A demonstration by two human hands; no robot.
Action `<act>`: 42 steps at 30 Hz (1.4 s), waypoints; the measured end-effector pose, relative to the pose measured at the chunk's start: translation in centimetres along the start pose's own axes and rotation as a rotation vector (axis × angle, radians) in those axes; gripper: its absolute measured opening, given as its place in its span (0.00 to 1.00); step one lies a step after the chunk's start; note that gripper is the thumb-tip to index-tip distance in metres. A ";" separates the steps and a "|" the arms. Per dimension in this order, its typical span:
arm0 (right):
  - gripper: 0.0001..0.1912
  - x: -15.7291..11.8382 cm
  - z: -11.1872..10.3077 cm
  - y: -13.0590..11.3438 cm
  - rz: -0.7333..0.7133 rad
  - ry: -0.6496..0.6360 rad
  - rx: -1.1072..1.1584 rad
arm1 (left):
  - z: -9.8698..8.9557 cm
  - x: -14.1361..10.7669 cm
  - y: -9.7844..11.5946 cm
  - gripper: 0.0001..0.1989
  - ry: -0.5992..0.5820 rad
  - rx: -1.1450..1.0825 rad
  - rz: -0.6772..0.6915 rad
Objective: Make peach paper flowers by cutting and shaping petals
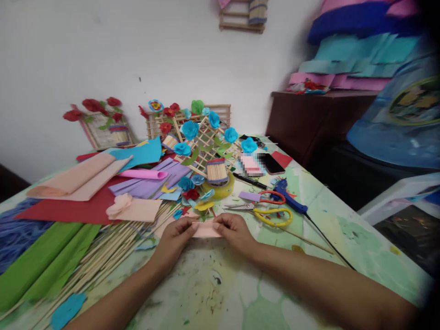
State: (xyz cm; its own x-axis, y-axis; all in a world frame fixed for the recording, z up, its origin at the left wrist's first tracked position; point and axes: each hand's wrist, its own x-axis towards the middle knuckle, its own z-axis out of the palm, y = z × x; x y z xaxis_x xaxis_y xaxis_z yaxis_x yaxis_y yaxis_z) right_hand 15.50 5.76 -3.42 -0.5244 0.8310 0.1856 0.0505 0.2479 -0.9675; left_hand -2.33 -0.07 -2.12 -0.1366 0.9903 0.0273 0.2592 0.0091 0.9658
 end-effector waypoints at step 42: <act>0.24 -0.8 -0.2 -0.7 -0.090 -0.212 -0.149 | 0.3 -1.0 0.6 0.21 -0.330 0.154 0.060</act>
State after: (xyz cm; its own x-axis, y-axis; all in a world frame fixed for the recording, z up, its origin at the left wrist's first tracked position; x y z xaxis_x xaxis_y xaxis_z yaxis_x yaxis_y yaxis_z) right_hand 16.04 4.96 -2.85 -0.6981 0.6831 0.2145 0.1117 0.3998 -0.9098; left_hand -1.76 -1.04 -1.62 0.1929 0.9809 -0.0259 0.4013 -0.0548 0.9143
